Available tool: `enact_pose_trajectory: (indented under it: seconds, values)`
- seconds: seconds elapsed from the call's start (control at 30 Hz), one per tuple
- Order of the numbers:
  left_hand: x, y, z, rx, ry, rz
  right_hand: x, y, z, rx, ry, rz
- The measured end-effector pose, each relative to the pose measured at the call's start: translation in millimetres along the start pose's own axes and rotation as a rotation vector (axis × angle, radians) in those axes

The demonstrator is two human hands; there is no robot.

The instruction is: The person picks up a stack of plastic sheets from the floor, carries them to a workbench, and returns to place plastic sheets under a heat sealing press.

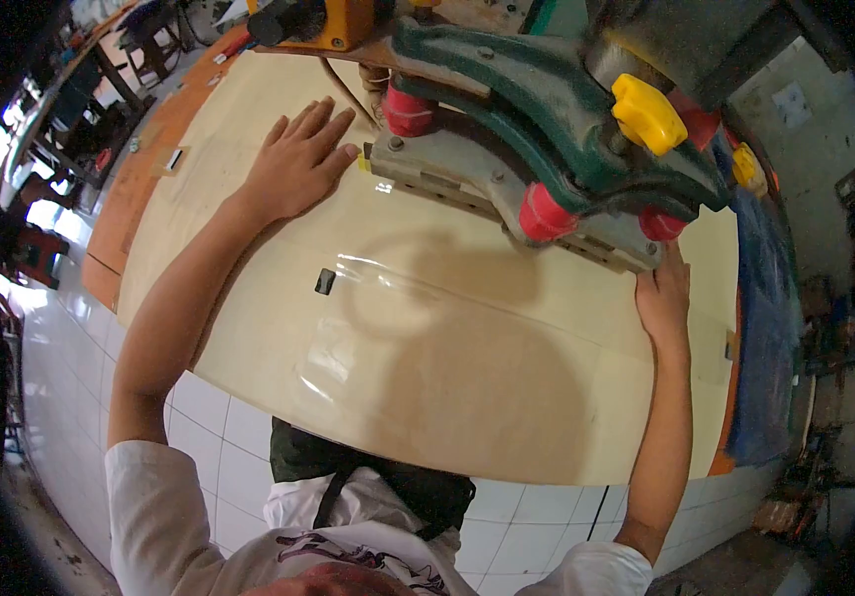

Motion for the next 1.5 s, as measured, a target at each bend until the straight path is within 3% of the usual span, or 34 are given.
enact_pose_trajectory:
  seconds: [1.5]
  values:
    - [1,0,3,-0.04,0.023,0.015,-27,2,6,0.041,-0.011,0.16]
Point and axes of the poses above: each hand's wrist, its own y-axis towards the middle knuckle, its own z-axis out of the palm, x = y × z, the point moved 8 cm from there along y, towards the middle knuckle, and after that the axes turned 14 degrees about y, right-handed, at the moved point
